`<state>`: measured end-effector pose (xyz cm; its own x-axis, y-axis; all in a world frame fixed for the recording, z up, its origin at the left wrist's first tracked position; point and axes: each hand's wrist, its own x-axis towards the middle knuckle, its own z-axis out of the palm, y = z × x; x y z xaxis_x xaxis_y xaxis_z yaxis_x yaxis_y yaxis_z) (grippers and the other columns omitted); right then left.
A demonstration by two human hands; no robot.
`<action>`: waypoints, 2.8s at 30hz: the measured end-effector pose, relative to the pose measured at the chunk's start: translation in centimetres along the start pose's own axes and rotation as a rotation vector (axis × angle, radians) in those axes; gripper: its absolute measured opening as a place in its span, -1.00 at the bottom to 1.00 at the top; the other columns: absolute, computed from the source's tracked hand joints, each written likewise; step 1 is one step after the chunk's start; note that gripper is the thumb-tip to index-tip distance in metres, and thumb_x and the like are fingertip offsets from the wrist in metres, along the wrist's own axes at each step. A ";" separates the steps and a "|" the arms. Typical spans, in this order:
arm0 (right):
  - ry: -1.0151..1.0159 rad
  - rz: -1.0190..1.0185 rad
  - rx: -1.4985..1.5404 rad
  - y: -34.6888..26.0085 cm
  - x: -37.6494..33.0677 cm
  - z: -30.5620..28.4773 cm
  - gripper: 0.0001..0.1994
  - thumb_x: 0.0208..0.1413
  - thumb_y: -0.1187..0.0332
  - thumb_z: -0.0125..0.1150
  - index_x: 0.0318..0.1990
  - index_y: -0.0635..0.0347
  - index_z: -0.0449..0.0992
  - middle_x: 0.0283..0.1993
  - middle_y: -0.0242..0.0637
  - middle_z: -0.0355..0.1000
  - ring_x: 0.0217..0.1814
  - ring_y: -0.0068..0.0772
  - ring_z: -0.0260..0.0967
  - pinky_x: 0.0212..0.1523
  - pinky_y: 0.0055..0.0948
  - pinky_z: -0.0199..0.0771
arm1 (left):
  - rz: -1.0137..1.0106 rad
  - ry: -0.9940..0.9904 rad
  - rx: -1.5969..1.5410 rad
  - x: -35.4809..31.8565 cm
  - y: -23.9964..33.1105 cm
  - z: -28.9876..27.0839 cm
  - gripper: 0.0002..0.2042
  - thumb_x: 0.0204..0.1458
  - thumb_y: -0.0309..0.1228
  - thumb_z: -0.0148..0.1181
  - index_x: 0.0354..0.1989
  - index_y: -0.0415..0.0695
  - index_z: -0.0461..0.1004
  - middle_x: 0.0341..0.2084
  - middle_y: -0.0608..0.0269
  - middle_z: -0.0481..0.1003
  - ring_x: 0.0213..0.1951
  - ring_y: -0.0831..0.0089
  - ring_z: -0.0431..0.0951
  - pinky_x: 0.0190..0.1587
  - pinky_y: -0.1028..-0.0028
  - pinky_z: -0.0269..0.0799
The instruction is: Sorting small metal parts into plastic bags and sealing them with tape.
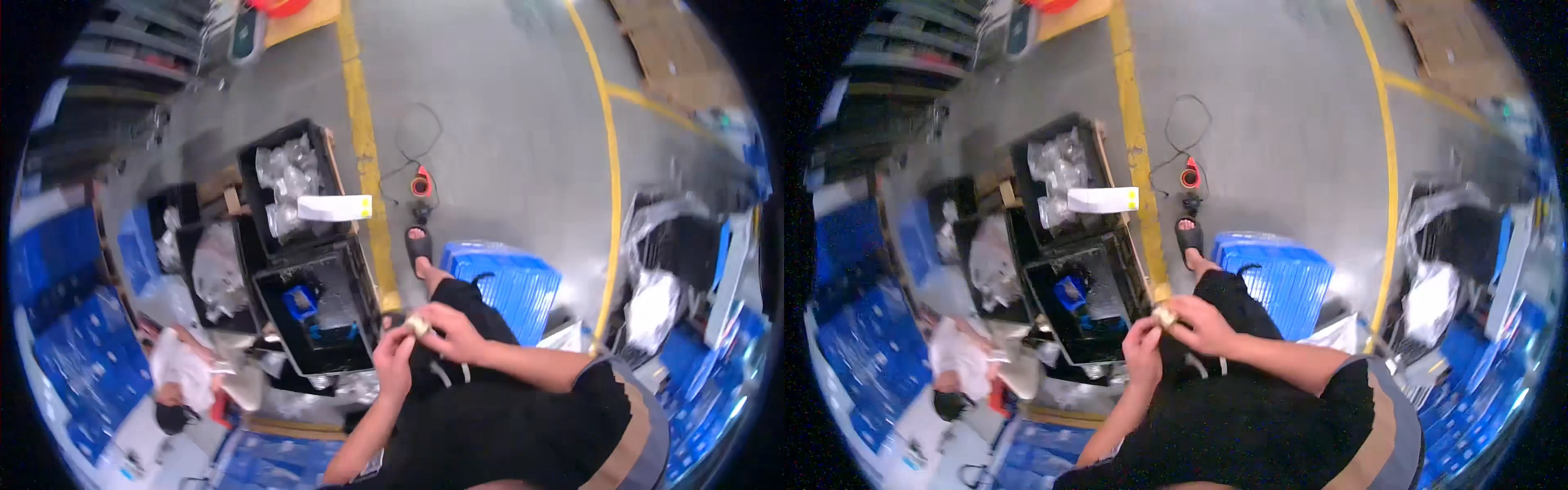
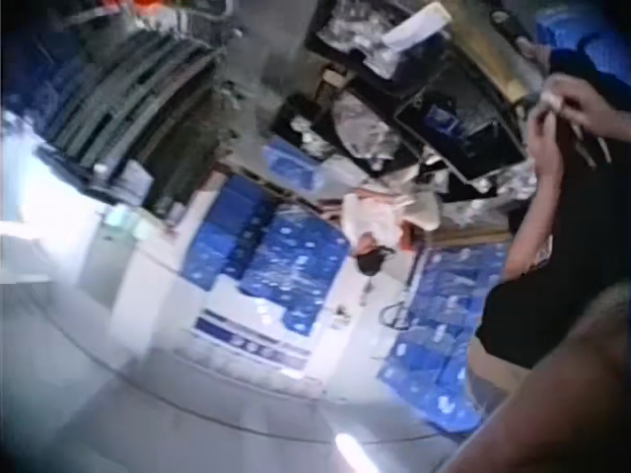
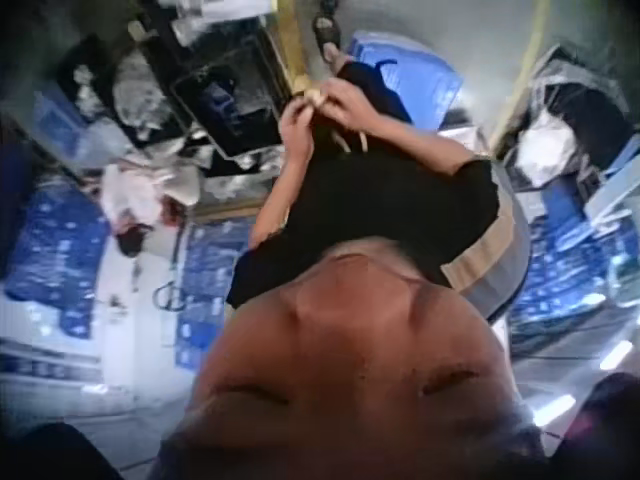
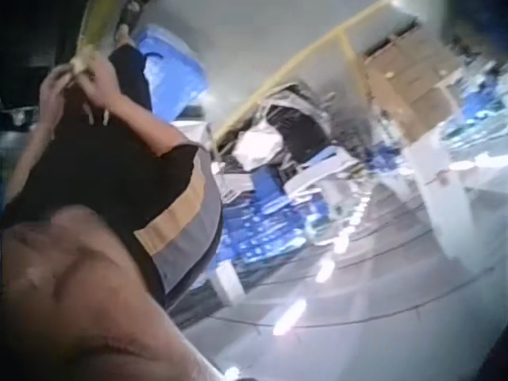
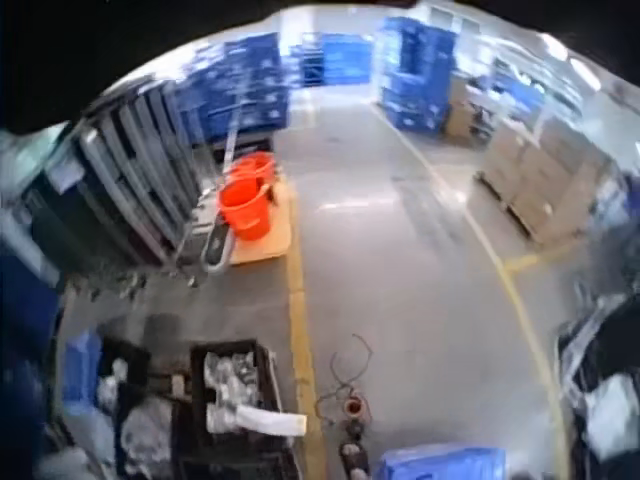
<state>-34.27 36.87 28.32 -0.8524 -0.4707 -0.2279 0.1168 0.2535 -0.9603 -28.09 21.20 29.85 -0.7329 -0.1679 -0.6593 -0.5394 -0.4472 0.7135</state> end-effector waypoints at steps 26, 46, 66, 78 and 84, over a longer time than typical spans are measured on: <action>1.169 0.340 -0.180 9.7 -11.4 -50.3 -0.74 0.13 0.17 0.06 -0.17 0.12 0.48 -0.26 -0.11 0.48 -0.17 0.04 0.42 -0.20 -0.04 0.41 | 0.348 -1.598 1.484 17.2 -4.3 69.6 -0.71 0.12 -0.21 0.21 -0.14 -0.16 0.42 -0.25 0.18 0.51 -0.24 0.32 0.46 -0.13 0.28 0.41; 1.660 0.308 -0.278 15.8 -38.1 -92.2 -0.72 0.08 0.13 0.14 -0.26 0.16 0.52 -0.33 -0.11 0.48 -0.27 -0.05 0.45 -0.25 -0.19 0.43 | 0.125 -1.912 1.458 3.7 -24.0 119.0 -0.76 0.27 -0.31 -0.04 -0.09 -0.24 0.35 -0.42 0.16 0.53 -0.43 0.49 0.57 -0.28 0.47 0.51; 1.770 0.060 0.489 26.8 -50.1 -148.4 -0.73 0.16 0.33 0.20 -0.07 0.33 0.48 -0.32 -0.35 0.51 -0.29 -0.64 0.41 -0.24 -0.53 0.43 | 0.482 -2.401 1.089 2.0 -39.0 181.1 -0.77 -0.02 -0.56 0.22 -0.14 -0.20 0.48 -0.29 0.17 0.47 -0.25 0.33 0.51 -0.13 0.42 0.43; 2.017 -0.461 0.632 29.6 -72.1 -181.5 -0.75 0.34 0.33 -0.11 -0.06 0.33 0.41 -0.32 -0.27 0.44 -0.36 -0.56 0.32 -0.28 -0.55 0.37 | 0.375 -1.478 1.588 20.6 -54.6 213.3 -0.68 0.17 -0.32 0.11 0.01 -0.26 0.40 -0.27 0.17 0.51 -0.23 0.41 0.50 -0.14 0.43 0.43; 2.215 -0.415 0.491 32.5 -86.7 -193.6 -0.71 0.34 0.26 -0.16 -0.05 0.31 0.38 -0.38 -0.27 0.40 -0.40 -0.52 0.31 -0.36 -0.53 0.30 | 0.314 -1.521 1.820 51.8 -53.5 214.9 -0.65 0.17 -0.31 0.00 0.07 -0.24 0.35 -0.22 0.06 0.49 -0.13 0.28 0.50 -0.07 0.35 0.46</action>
<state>-55.25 249.52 48.04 0.1361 0.9888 0.0606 -0.3699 0.1074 -0.9228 -126.30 225.27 8.52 -0.0452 0.8217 -0.5682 0.5418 0.4980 0.6771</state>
